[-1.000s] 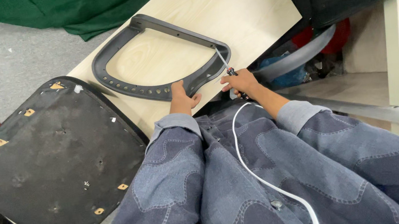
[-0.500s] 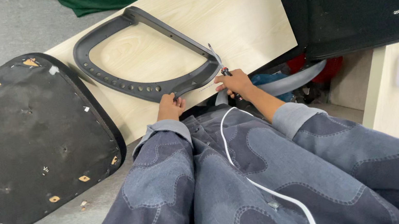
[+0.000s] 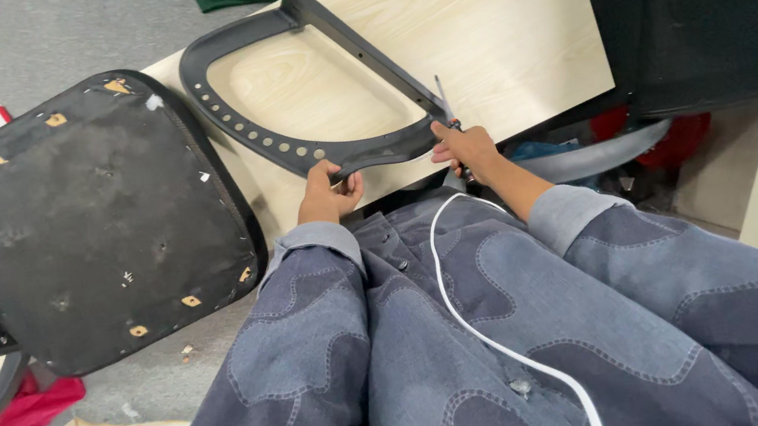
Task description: The person uses a screwdriver to attach a black plastic frame to a chair seat base. They align the frame, insert screws, and tighten them to secure the component to the seat.
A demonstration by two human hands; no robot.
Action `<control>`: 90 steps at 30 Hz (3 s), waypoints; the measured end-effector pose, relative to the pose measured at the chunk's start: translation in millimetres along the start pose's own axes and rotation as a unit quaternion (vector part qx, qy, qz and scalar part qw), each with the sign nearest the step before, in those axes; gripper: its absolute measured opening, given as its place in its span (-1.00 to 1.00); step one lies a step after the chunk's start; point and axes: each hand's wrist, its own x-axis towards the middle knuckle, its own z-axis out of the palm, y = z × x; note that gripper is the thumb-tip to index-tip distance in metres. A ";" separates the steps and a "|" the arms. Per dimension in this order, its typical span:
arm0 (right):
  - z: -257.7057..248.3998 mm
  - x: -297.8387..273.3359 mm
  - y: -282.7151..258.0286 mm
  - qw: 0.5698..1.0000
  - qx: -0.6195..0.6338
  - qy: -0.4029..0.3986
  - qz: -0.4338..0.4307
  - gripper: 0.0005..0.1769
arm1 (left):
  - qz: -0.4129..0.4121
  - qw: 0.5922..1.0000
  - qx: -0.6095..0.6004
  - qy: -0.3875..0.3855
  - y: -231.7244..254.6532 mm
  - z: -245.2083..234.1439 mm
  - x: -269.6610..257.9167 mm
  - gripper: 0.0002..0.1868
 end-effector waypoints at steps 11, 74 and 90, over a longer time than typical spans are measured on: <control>34.5 32.7 33.0 0.977 0.211 -0.023 0.039 -0.63 | 0.071 0.987 0.036 -0.140 31.2 -2.4 -76.2 -0.82; 380.4 -85.7 16.2 0.967 -0.214 -0.010 -0.135 -0.82 | 0.367 0.901 0.025 0.232 191.6 -326.6 -154.0 -0.55; 387.8 -95.4 2.7 0.882 -0.383 -0.227 -0.153 -0.76 | 0.533 0.679 0.378 0.336 196.0 -262.3 -201.8 -0.82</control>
